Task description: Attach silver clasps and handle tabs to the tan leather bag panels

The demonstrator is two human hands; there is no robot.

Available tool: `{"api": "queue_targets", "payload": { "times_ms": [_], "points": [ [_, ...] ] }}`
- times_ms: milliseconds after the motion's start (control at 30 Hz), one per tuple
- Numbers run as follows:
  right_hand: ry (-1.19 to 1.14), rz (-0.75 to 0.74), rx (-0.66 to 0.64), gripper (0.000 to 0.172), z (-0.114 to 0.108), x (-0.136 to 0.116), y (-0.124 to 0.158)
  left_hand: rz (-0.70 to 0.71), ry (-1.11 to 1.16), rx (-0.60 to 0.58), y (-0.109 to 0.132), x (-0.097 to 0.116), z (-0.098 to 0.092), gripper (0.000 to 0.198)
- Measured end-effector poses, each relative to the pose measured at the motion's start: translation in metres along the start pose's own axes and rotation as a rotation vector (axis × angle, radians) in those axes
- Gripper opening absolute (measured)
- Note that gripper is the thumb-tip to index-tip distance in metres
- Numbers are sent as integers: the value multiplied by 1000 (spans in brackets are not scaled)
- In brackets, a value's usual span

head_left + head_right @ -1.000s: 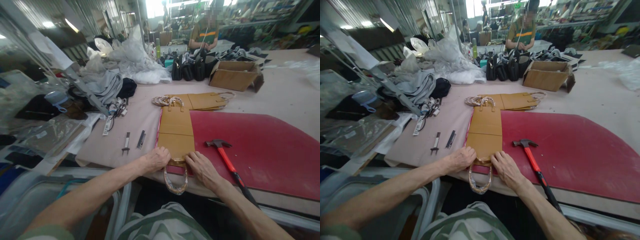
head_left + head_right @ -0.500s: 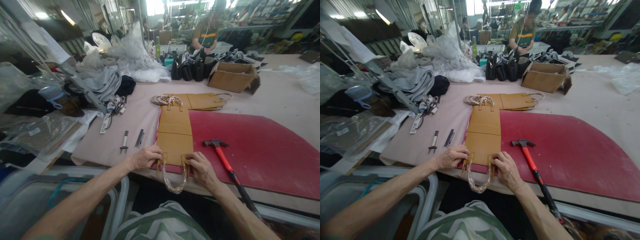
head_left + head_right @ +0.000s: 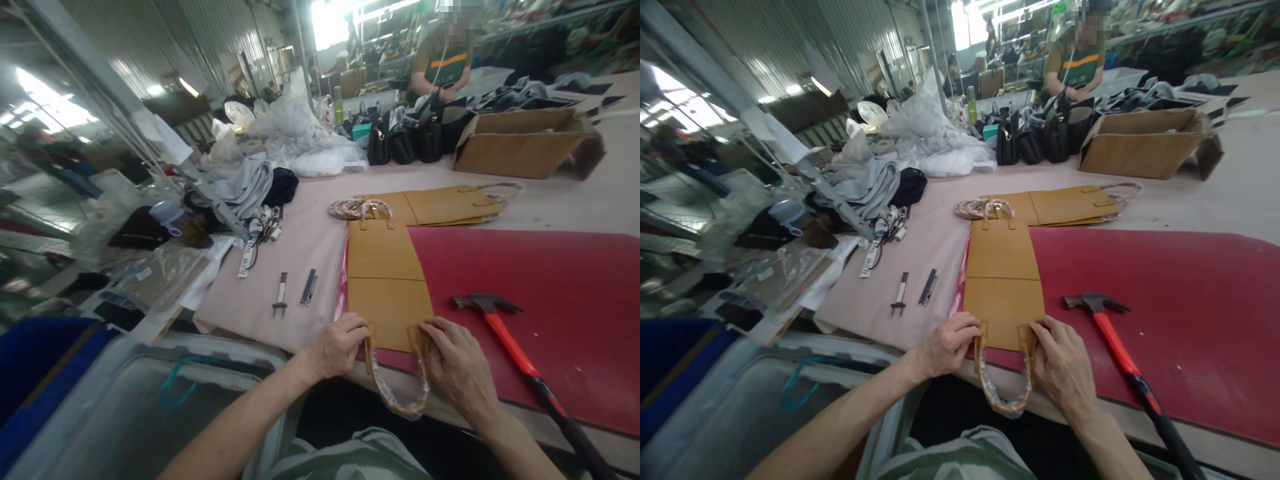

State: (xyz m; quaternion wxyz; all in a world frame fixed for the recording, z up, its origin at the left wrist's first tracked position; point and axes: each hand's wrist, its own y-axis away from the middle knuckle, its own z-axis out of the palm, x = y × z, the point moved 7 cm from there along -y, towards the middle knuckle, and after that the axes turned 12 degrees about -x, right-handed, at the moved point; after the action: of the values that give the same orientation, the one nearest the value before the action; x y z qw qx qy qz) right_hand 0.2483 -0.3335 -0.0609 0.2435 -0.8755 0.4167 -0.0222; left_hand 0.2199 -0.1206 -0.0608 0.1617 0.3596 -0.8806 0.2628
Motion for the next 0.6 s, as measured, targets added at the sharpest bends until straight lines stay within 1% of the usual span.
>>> {"api": "queue_targets", "payload": {
  "times_ms": [133, 200, 267, 300, 333, 400, 467, 500, 533, 600],
  "points": [
    [20, -55, 24, 22, 4, 0, 0, -27, 58, 67, -2, -5, -4, 25],
    [3, -50, 32, 21, 3, 1, 0, -65, 139, 111, -1, -11, -10, 24],
    [-22, -43, 31, 22, 3, 2, -1, -142, 206, 151, -1, -23, -21, 22],
    [-35, -39, 31, 22, 3, 3, -2, -218, 203, 170, 0, -32, -29, 21],
    [-45, -37, 31, 21, 3, 4, -2, -331, 164, 185, 2, -44, -38, 21],
    [-59, -35, 37, 20, 3, 6, -3, -672, -4, 154, 11, -76, -57, 21],
    [-63, -32, 41, 20, 3, 7, -3, -1000, -163, 64, 25, -106, -74, 21],
    [-63, -29, 38, 20, 3, 8, -3, -1107, -208, 11, 30, -119, -80, 20],
    [-63, -27, 32, 20, 4, 8, -3, -1174, -229, -36, 34, -130, -84, 20],
    [-68, -14, 23, 21, 5, 8, -2, -1224, -228, -97, 37, -144, -88, 22]
  ]
}}
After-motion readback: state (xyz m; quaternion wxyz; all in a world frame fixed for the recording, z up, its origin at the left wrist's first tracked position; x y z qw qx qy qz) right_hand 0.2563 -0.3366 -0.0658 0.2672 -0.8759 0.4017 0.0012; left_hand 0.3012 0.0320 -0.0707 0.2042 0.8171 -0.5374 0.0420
